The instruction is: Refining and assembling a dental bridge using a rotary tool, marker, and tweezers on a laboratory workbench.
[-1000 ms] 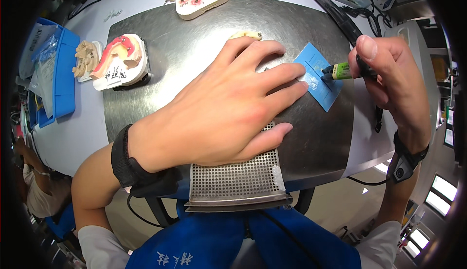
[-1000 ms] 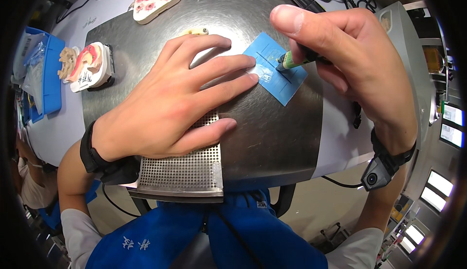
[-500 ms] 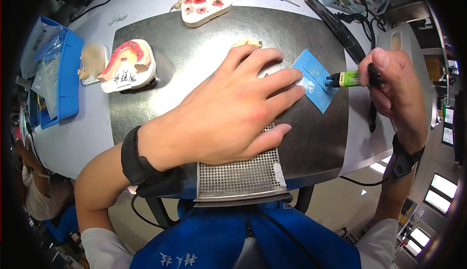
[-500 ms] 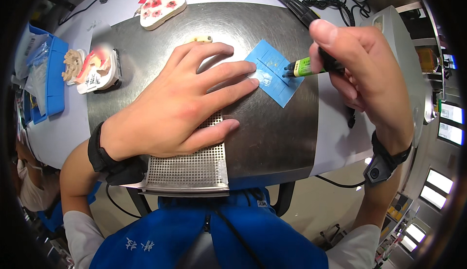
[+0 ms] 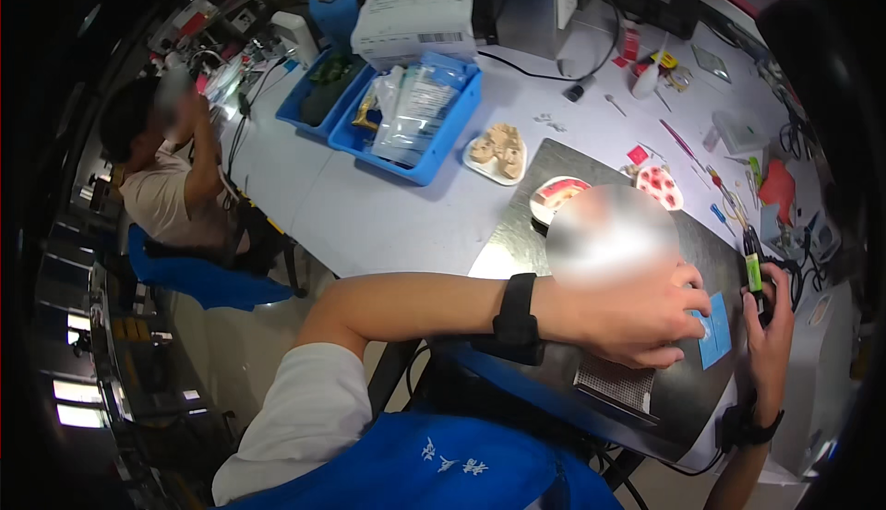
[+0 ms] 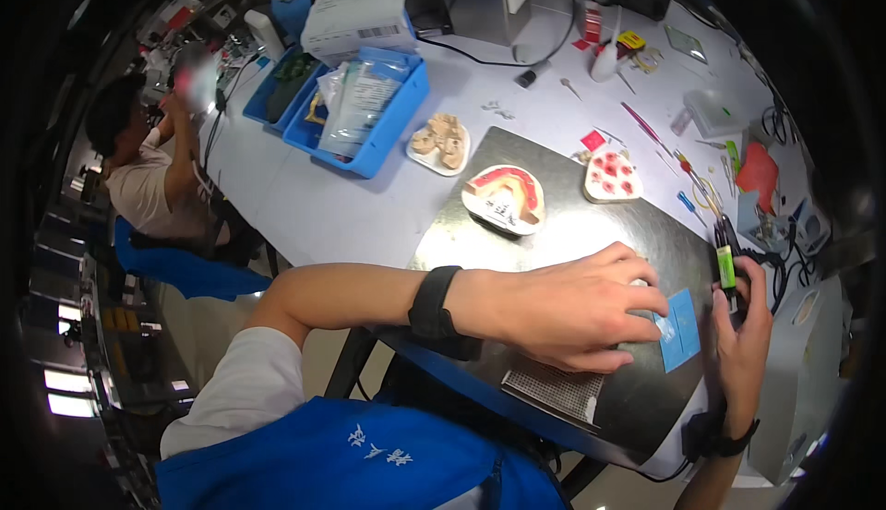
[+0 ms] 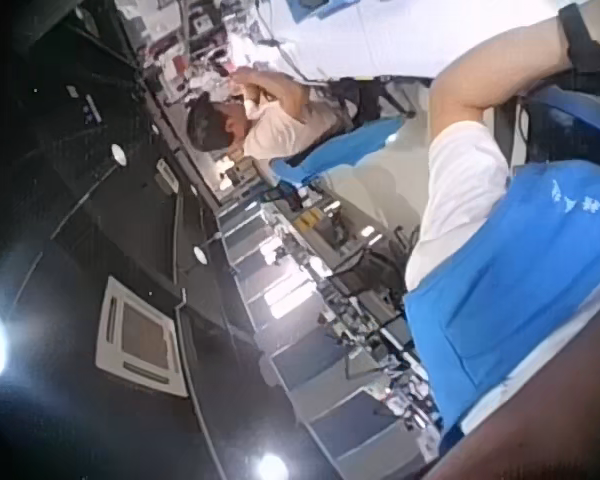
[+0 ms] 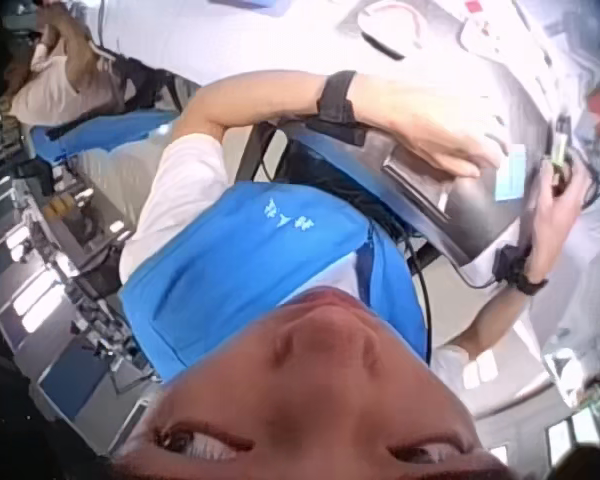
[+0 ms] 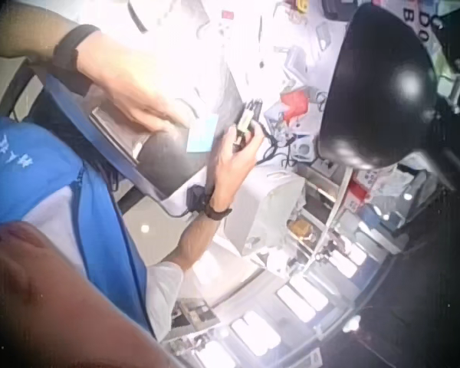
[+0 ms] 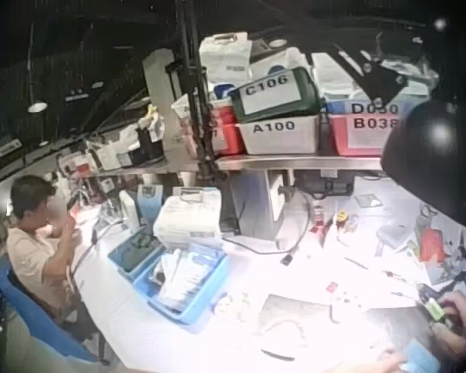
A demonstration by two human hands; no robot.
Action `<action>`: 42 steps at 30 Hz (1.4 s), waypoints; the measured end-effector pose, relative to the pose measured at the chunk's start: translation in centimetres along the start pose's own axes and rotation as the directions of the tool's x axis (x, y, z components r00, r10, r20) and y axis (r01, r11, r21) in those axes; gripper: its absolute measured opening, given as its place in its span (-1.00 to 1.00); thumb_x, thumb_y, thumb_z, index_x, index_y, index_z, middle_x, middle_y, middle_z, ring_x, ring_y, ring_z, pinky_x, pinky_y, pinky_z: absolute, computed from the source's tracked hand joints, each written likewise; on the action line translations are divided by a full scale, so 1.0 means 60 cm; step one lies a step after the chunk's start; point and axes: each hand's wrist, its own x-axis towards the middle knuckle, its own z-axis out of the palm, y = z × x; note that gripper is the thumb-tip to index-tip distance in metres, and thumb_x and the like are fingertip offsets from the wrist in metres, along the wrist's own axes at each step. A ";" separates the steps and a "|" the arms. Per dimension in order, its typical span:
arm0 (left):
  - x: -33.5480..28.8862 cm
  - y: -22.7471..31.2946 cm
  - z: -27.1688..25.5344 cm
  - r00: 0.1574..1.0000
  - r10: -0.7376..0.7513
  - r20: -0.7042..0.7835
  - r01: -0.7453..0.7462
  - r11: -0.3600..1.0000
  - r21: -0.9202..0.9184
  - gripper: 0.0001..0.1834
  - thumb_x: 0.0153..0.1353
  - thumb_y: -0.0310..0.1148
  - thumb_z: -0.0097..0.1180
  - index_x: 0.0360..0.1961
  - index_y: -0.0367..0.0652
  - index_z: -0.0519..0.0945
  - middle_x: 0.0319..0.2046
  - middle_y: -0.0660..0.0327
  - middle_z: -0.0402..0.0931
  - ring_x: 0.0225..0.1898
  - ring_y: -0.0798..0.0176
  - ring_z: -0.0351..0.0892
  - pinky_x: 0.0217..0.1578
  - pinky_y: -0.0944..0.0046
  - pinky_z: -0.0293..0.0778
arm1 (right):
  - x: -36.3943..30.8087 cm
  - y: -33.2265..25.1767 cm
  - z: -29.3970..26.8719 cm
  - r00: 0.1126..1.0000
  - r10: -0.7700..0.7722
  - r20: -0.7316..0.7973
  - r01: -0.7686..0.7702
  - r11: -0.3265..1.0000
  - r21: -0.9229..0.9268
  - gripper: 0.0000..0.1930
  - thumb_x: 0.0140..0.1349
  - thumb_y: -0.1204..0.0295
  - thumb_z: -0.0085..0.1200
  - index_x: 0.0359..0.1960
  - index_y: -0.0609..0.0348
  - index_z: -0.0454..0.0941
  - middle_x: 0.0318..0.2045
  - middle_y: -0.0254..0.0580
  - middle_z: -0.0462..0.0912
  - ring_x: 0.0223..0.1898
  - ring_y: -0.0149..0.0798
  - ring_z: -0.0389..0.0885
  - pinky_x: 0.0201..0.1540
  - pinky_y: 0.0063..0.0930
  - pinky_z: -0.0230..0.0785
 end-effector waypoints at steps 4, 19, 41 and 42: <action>-0.067 0.058 -0.111 0.963 -0.251 -0.096 0.220 0.942 -0.253 -0.69 0.28 -0.27 0.28 -0.04 -0.23 0.70 -0.15 0.09 0.68 -0.06 0.02 0.64 0.07 0.08 0.47 | 0.000 0.003 0.007 0.989 -0.143 0.032 0.146 0.973 -0.180 -0.63 0.35 0.59 0.07 0.18 0.36 0.44 -0.03 0.10 0.59 -0.01 -0.01 0.58 0.14 -0.28 0.37; -0.507 0.170 -0.386 0.254 -0.733 -0.631 0.594 0.633 -0.497 -0.74 0.43 -0.39 0.19 0.03 -0.32 0.72 -0.19 0.14 0.72 -0.16 0.37 0.64 -0.07 0.32 0.55 | -0.040 -0.092 -0.010 0.886 -0.432 0.169 0.436 0.651 -0.621 -0.64 0.49 0.38 0.11 0.19 0.37 0.55 0.19 0.14 0.59 0.14 0.08 0.59 0.22 -0.17 0.42; -0.967 -0.027 -0.841 -0.184 -0.564 -0.805 0.893 0.247 -0.377 -0.54 0.26 -0.23 0.20 0.11 -0.27 0.62 -0.19 0.20 0.68 -0.36 0.32 0.70 -0.40 0.33 0.51 | -0.172 -0.594 0.234 0.594 -0.586 0.550 0.614 0.773 0.160 -0.70 0.17 0.56 0.25 -0.03 0.31 0.65 -0.06 0.09 0.68 0.00 0.19 0.66 0.15 0.01 0.46; -0.975 -0.040 -0.845 -0.179 -0.571 -0.802 0.892 0.249 -0.377 -0.54 0.26 -0.23 0.20 0.11 -0.27 0.62 -0.19 0.20 0.68 -0.36 0.32 0.70 -0.40 0.33 0.51 | -0.175 -0.614 0.254 0.569 -0.613 0.548 0.630 0.753 0.189 -0.72 0.17 0.57 0.25 -0.05 0.32 0.65 -0.08 0.08 0.68 -0.01 0.20 0.66 0.14 0.01 0.47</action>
